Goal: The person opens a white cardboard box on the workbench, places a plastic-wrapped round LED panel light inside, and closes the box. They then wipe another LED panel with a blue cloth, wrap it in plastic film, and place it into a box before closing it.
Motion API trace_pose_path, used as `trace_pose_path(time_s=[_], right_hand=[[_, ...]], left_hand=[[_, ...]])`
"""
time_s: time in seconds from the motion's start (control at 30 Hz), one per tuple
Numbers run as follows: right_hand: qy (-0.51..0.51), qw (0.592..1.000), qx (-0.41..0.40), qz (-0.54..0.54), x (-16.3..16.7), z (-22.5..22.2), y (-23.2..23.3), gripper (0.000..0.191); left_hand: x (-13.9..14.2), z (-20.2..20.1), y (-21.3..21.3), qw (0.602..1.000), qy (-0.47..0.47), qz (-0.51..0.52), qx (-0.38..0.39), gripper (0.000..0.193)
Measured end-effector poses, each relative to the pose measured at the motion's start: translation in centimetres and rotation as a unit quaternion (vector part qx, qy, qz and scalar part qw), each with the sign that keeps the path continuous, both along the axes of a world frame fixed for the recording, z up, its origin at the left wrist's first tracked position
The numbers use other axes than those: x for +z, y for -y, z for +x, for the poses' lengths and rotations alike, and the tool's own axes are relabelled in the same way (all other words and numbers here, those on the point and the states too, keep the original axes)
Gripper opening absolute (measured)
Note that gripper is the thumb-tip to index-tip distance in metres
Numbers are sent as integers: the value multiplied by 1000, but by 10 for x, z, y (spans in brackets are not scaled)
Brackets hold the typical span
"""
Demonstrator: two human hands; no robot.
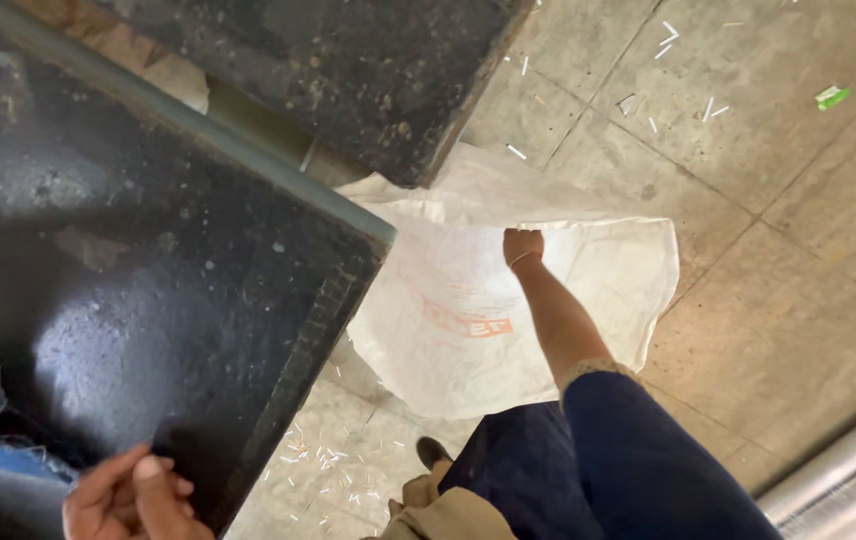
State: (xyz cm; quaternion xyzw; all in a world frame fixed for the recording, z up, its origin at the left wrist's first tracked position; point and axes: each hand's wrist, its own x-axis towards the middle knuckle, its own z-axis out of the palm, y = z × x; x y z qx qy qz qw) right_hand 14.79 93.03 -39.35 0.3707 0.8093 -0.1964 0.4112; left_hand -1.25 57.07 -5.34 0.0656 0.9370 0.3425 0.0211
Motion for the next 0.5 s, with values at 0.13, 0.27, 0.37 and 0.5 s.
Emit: trace_pose_path(time_s=[0.13, 0.27, 0.37, 0.5], right_hand=[[-55, 995, 56, -55, 10, -5, -22, 52], [-147, 963, 2, -226, 75, -11, -47, 39], [-305, 875, -170, -336, 174, 9, -70, 22], [-432, 785, -258, -362, 330, 56, -65, 11]], left_hand=[[12, 1, -13, 999, 10, 34, -23, 8], [16, -2, -34, 995, -28, 73, -59, 10], [24, -3, -45, 983, -14, 172, -66, 11], [38, 17, -60, 956, -218, 131, -150, 12]])
